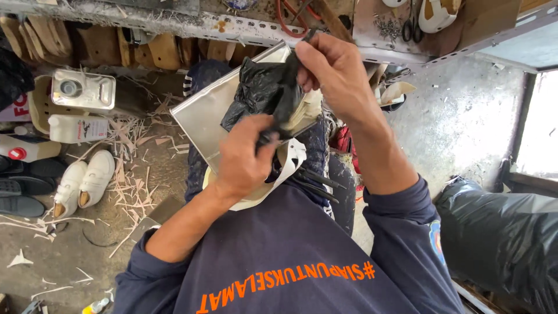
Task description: The person uses a hammer to tap a white shoe upper onto a wooden shoe last. They then pick up a beige shoe sole, insert a black plastic bag into it, and press the bag down into the sole's interior.
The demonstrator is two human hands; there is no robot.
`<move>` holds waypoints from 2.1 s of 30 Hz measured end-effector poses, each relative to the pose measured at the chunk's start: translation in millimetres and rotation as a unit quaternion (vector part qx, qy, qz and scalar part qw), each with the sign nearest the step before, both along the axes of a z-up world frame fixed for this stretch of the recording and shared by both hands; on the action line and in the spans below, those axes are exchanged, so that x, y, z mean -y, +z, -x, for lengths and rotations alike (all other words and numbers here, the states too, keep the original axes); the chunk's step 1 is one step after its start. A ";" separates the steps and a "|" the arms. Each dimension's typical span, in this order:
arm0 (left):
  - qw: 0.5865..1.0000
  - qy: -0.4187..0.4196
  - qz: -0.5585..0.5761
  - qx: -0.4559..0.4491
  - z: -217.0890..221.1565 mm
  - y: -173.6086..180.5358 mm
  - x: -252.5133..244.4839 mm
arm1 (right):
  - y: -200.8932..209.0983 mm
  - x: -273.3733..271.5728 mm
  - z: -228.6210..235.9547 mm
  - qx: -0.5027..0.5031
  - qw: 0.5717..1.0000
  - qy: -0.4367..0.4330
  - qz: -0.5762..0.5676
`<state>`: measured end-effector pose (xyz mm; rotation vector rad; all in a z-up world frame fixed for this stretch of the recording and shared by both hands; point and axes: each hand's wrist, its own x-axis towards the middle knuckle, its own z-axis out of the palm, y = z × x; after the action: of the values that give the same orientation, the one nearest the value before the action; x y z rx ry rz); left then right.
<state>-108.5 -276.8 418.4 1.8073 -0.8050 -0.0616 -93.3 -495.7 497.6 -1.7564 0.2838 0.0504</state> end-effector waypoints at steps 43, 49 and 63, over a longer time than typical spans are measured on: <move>0.943 0.027 0.051 -0.327 -67.3 -10.6 -29.2 | -46.8 -46.7 20.8 0.203 0.766 0.314 0.523; 0.948 -0.015 0.033 -0.316 -63.5 -14.0 -31.5 | -77.5 -26.6 36.5 0.144 0.880 0.200 0.407; 0.971 0.011 0.072 -0.229 -45.5 -33.0 -34.0 | -109.9 76.7 33.9 0.293 0.767 -0.032 0.570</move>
<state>-63.1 -242.7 385.4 1.5782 -0.4463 -0.3822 -127.2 -572.4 387.7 -2.8353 -0.1569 -0.8914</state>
